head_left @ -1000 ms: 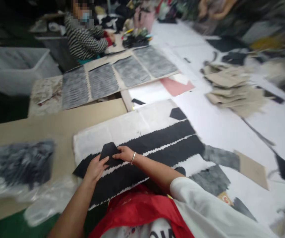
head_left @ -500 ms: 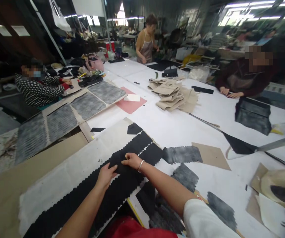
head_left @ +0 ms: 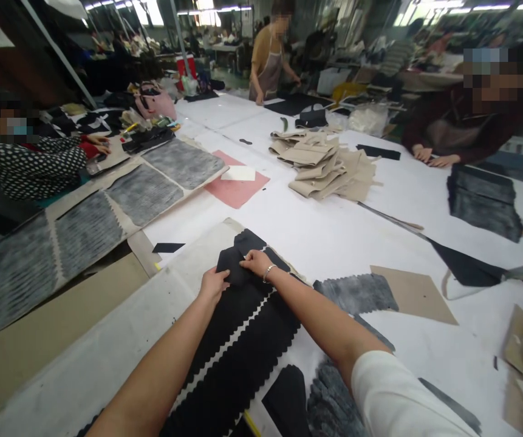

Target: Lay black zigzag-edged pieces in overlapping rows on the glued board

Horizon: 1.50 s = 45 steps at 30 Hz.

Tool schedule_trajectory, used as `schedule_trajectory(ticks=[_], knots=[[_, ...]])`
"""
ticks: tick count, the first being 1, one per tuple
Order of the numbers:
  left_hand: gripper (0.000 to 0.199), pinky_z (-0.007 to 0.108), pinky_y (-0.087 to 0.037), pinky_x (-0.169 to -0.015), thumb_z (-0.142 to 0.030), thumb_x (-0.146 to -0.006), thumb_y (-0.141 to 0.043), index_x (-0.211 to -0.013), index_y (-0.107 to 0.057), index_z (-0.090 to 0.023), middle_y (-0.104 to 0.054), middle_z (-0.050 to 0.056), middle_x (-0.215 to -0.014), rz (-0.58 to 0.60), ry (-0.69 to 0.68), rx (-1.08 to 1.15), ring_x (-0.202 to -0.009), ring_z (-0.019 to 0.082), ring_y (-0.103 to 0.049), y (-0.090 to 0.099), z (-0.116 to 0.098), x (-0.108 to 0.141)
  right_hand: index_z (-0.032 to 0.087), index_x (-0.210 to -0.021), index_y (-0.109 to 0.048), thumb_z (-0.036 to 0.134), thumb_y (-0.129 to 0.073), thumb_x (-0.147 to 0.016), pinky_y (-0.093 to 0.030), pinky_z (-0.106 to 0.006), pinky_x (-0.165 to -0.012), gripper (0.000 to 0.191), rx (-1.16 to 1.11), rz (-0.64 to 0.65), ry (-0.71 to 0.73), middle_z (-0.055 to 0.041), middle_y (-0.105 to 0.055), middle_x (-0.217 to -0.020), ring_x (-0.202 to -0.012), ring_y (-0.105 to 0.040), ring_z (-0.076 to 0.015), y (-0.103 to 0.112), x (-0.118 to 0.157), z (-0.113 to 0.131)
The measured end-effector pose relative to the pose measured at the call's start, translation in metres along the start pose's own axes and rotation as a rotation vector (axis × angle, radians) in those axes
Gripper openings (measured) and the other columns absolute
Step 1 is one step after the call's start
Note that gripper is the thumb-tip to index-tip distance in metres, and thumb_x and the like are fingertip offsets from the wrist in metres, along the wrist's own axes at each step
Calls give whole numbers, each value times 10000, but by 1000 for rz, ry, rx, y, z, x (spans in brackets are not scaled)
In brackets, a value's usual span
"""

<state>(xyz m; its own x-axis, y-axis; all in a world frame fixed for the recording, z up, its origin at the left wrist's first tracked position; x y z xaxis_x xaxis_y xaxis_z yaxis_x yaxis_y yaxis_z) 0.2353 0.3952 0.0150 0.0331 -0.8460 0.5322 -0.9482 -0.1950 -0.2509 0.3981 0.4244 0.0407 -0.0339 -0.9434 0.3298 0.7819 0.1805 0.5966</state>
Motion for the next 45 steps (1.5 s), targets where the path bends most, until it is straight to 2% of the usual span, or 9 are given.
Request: schedule_trajectory(ticks=[4,8,13,16,22,27,33,39,45], knots=[[228,342,-550,-658,-34,-607,-633,-825,-651,-97,-663,46,-664,-105,3,-13,-635,181,-651,-10,-5,-37,169,-727,-653,267,-572,-810,-393,-195,-590,152,189,12,26,-5,-658,-702,-645,-570,-100,11,-34,5],[203,293,-537,-589,-6,-619,-575,-780,-648,-106,-628,18,-590,-180,-1,-64,-566,157,-627,-13,-7,-62,197,-855,-701,268,-554,-824,-414,-198,-659,166,334,0,48,-10,-702,-832,-764,-613,-123,14,-58,7],[194,268,-520,-544,-32,-603,-577,-760,-663,-106,-628,25,-588,-241,-30,-213,-574,171,-633,-10,-3,-84,205,-868,-714,330,-538,-841,-420,-217,-712,217,507,1,119,-38,-706,-913,-843,-618,-154,13,-75,9],[217,271,-521,-555,-64,-591,-595,-783,-685,-113,-661,40,-641,-235,-68,-328,-626,195,-655,-7,-1,-93,199,-903,-711,313,-503,-858,-416,-223,-725,241,551,-18,132,-54,-702,-939,-868,-615,-166,23,-78,5],[238,258,-520,-572,-99,-579,-626,-804,-701,-120,-680,53,-671,-248,-111,-465,-677,213,-670,-6,-1,-98,210,-925,-684,249,-505,-838,-398,-230,-717,203,578,-68,179,-38,-694,-936,-851,-600,-163,43,-74,-4],[250,254,-515,-549,-98,-578,-627,-816,-699,-121,-673,53,-651,-248,-99,-500,-648,210,-664,-9,-2,-95,211,-911,-675,231,-508,-833,-390,-231,-723,185,580,-49,292,-36,-672,-952,-853,-585,-158,33,-68,1],[234,247,-504,-553,-116,-584,-623,-804,-702,-128,-677,61,-662,-276,-138,-600,-678,220,-668,-9,-5,-92,229,-936,-669,273,-504,-852,-396,-259,-750,191,666,-15,312,-61,-645,-994,-924,-570,-189,18,-65,2],[233,243,-494,-551,-122,-568,-631,-787,-709,-139,-685,75,-665,-287,-153,-676,-722,240,-672,-4,-8,-92,244,-937,-651,269,-539,-825,-407,-287,-759,160,731,-7,270,-59,-646,-1011,-943,-578,-213,13,-69,-2],[211,255,-491,-505,-143,-567,-621,-760,-704,-130,-683,86,-670,-294,-159,-701,-633,234,-663,-1,-9,-95,234,-921,-647,317,-504,-850,-415,-293,-760,179,694,-21,232,-62,-652,-1010,-931,-587,-208,14,-71,0]])
Point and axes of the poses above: each hand's wrist, its own x-axis away from the middle knuckle, its own y-axis out of the back of the hand, z = x × y, the point moved 7 cm from there along -x, towards the middle knuckle
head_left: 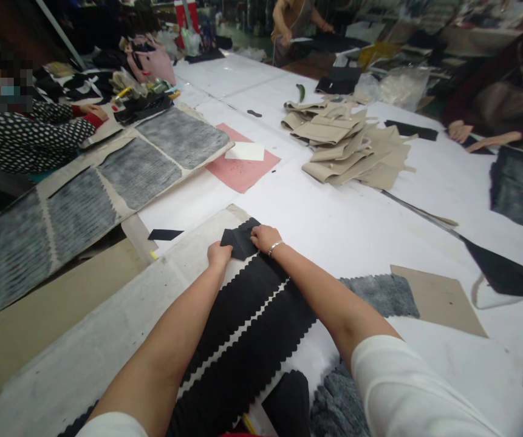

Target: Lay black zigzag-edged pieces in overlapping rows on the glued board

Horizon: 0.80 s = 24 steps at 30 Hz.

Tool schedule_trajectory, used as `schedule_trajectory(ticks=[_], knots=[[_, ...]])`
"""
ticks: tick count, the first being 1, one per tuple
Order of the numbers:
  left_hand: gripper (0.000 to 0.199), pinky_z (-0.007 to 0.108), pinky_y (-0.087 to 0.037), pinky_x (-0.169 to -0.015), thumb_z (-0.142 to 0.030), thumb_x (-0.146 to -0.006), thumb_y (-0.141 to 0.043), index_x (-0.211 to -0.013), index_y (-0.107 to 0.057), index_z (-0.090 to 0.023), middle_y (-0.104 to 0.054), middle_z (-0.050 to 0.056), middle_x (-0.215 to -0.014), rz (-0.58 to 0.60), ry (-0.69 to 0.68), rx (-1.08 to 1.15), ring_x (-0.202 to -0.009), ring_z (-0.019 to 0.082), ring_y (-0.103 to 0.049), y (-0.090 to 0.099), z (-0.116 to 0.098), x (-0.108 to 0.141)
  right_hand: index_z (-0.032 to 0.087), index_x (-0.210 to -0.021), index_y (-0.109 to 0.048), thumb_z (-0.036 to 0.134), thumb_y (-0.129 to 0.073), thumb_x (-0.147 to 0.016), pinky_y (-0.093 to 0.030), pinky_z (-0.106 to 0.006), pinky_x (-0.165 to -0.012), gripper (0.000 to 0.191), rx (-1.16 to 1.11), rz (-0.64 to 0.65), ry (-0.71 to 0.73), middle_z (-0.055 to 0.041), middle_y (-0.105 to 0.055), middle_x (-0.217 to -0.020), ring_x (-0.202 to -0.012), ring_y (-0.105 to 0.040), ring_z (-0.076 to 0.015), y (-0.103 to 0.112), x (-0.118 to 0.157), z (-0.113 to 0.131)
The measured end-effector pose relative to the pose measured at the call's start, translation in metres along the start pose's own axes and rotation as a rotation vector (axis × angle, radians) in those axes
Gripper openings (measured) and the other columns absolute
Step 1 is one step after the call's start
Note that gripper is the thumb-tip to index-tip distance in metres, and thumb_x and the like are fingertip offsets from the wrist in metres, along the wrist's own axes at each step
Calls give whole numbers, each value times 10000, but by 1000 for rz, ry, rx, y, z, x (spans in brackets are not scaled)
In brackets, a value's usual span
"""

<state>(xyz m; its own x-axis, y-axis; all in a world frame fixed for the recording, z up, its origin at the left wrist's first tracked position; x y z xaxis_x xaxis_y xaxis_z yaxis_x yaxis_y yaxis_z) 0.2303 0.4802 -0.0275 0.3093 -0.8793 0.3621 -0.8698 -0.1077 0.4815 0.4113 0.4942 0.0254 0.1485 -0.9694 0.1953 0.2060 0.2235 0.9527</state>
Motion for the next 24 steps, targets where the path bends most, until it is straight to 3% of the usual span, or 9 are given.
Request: schedule_trajectory(ticks=[20,24], knots=[[201,277,-495,-498,-145,-551,-617,-737,-693,-130,-681,104,-692,-12,34,-7,-621,248,-662,7,7,-1,245,-923,-639,250,-512,-832,-420,-302,-776,156,-23,56,-91,-53,-660,-1031,-961,-594,-211,-6,-4,3],[191,278,-492,-509,-156,-558,-617,-731,-695,-134,-679,99,-681,-9,18,-23,-617,244,-661,6,8,-4,237,-935,-640,311,-498,-850,-420,-311,-777,181,-21,46,-75,-63,-657,-1034,-960,-592,-216,-2,-3,6]])
Point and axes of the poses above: each hand's wrist, its own x-axis away from the middle knuckle, its own y-axis out of the back of the hand, z = x × y, the point moved 7 cm from there along -x, towards the middle knuckle
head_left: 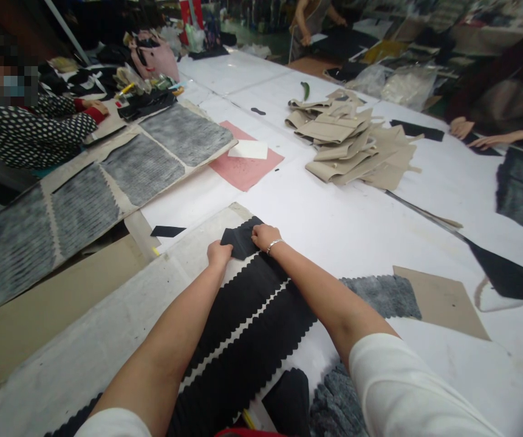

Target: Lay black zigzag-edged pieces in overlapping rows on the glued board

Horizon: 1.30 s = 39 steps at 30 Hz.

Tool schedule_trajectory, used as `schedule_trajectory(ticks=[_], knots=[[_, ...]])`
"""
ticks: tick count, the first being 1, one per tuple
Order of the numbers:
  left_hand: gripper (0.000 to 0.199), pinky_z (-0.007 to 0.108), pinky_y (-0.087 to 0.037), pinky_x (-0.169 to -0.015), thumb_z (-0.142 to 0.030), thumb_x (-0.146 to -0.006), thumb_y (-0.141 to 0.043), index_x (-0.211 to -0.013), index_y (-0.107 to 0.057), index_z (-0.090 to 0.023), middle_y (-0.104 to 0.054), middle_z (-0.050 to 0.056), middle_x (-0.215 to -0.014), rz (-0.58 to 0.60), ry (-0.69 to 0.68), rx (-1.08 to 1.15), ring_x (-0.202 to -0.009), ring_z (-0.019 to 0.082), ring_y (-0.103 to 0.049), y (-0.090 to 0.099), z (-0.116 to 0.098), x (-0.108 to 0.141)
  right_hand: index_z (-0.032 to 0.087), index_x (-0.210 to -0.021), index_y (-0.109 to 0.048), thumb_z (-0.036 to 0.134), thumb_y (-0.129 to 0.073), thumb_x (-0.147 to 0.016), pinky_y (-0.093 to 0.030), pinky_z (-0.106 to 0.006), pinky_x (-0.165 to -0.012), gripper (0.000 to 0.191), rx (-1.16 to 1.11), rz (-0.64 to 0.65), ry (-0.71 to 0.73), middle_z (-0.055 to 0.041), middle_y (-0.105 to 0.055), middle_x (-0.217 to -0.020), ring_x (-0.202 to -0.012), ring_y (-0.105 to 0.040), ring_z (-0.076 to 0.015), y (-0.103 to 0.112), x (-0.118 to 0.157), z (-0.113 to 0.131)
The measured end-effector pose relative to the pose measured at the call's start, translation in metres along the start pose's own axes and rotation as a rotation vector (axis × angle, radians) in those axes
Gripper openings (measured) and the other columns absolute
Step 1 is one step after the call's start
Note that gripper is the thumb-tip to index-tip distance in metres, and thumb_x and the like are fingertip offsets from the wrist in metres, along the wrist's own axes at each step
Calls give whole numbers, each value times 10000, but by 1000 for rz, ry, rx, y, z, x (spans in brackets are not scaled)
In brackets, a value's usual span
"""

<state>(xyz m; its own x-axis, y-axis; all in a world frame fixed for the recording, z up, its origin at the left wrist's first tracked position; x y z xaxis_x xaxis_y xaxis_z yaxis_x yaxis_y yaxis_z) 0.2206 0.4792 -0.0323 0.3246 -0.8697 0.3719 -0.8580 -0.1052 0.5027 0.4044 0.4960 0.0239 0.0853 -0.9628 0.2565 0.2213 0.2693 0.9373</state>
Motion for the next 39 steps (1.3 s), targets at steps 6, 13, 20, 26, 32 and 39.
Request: schedule_trajectory(ticks=[6,13,20,26,32,39], knots=[[170,269,-487,-540,-161,-559,-624,-712,-695,-145,-671,89,-642,-3,-18,-64,-638,240,-662,2,-2,0,225,-941,-635,405,-559,-818,-416,-329,-801,231,28,-18,6,-74,-649,-1036,-988,-582,-227,0,0,4],[169,282,-485,-520,-174,-574,-618,-720,-698,-141,-667,89,-632,7,-24,-105,-595,244,-656,5,0,0,224,-984,-628,354,-573,-799,-418,-356,-815,233,29,12,-43,-82,-642,-1071,-994,-582,-239,-2,-5,5],[164,255,-490,-555,-161,-572,-639,-725,-697,-145,-671,77,-641,1,-19,-58,-703,244,-670,7,1,-1,223,-989,-621,408,-512,-839,-413,-360,-820,262,1,8,-53,-86,-633,-1085,-988,-579,-236,-2,-3,6],[163,247,-486,-531,-164,-569,-651,-724,-697,-141,-674,74,-640,-2,-22,-57,-670,235,-667,8,-1,0,224,-967,-621,432,-542,-821,-415,-371,-823,266,7,10,-41,-80,-633,-1081,-991,-579,-241,-2,-3,6],[195,258,-501,-544,-172,-589,-644,-768,-710,-131,-690,88,-679,32,-29,-106,-692,246,-674,7,-4,3,218,-1023,-604,391,-541,-834,-407,-374,-845,264,36,33,-54,-97,-620,-1120,-1031,-567,-242,-4,-4,9],[238,256,-510,-569,-207,-604,-622,-812,-712,-136,-707,77,-738,26,-29,-204,-699,227,-676,12,-1,2,218,-1036,-608,372,-543,-821,-416,-386,-842,271,38,19,-72,-95,-621,-1127,-1038,-567,-252,-2,-3,11]])
Point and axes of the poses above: each hand's wrist, its own x-axis away from the middle knuckle, its own y-axis out of the back of the hand, z = x × y, the point moved 7 cm from there along -x, towards the middle knuckle
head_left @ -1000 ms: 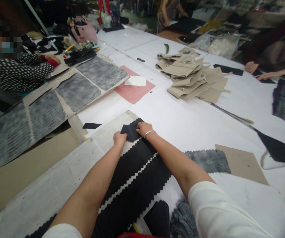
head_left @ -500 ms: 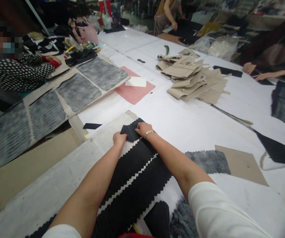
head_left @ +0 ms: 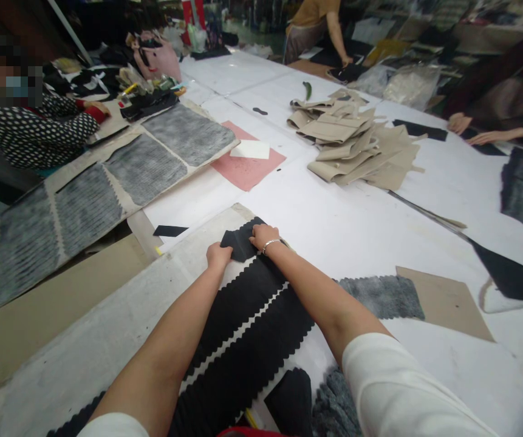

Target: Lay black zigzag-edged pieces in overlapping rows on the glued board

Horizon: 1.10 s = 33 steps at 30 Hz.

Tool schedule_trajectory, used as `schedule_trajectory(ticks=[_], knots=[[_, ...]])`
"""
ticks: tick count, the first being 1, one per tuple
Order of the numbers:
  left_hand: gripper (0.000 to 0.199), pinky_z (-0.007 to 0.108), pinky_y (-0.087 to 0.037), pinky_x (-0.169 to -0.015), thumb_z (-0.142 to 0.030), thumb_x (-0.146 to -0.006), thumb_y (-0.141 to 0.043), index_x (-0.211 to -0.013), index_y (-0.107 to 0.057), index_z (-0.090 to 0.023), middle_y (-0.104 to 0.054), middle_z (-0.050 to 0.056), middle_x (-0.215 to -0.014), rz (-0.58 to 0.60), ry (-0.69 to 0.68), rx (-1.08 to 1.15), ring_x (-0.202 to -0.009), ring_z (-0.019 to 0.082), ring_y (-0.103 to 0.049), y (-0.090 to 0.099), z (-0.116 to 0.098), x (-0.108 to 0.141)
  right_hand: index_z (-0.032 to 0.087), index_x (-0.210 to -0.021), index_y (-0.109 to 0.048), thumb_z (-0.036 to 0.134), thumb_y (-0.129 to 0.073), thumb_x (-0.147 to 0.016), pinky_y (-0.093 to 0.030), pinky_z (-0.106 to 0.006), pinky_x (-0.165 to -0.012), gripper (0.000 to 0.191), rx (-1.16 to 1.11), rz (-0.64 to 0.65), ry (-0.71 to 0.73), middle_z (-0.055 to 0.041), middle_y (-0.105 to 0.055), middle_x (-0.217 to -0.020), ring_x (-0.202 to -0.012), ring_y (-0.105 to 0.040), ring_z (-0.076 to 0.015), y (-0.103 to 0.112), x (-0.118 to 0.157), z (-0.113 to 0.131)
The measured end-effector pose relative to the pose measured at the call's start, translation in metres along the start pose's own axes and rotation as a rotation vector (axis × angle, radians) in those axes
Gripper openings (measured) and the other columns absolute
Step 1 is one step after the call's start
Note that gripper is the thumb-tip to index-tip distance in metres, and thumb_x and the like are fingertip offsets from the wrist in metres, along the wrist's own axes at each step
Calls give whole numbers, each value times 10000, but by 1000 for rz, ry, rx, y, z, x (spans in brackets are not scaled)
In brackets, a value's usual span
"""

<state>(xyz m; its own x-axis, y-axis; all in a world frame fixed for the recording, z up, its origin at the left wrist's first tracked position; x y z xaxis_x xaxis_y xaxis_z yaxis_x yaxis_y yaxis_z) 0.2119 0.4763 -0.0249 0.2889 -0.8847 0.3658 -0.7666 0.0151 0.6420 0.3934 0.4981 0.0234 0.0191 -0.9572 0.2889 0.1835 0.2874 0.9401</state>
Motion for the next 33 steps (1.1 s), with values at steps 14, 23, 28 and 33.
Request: schedule_trajectory(ticks=[14,23,28,33], knots=[[248,265,-503,-592,-231,-629,-601,-832,-710,-138,-699,73,-705,7,-25,-62,-713,231,-676,3,-6,6,226,-966,-640,348,-488,-840,-435,-377,-823,231,-20,-65,37,-75,-645,-1073,-986,-591,-239,8,7,7],[246,253,-491,-529,-226,-620,-610,-828,-707,-137,-702,76,-718,30,-1,-19,-653,221,-669,2,-3,9,194,-925,-674,267,-523,-808,-434,-366,-834,204,-37,12,-4,-93,-667,-1064,-1001,-594,-245,-3,7,11],[239,240,-479,-503,-227,-617,-598,-815,-699,-141,-704,71,-730,11,-11,-41,-580,195,-656,6,-1,10,199,-945,-666,254,-517,-810,-436,-370,-828,209,-41,14,-3,-92,-662,-1075,-1001,-592,-243,-4,6,12],[255,250,-484,-526,-232,-620,-589,-831,-696,-135,-701,78,-710,19,-25,-76,-584,205,-660,7,-2,10,218,-926,-660,253,-505,-813,-439,-370,-814,195,-45,8,18,-72,-663,-1060,-985,-595,-240,-2,7,12]])
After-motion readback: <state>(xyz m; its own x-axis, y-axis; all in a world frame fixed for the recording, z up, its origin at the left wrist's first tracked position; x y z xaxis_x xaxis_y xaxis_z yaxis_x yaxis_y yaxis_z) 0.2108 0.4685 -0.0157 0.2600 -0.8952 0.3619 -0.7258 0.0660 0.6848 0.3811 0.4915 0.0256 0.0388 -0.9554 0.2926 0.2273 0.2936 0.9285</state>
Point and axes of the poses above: each hand's wrist, its own x-axis away from the middle knuckle, its own y-axis out of the back of the hand, z = x × y, the point moved 7 cm from there along -x, towards the middle knuckle
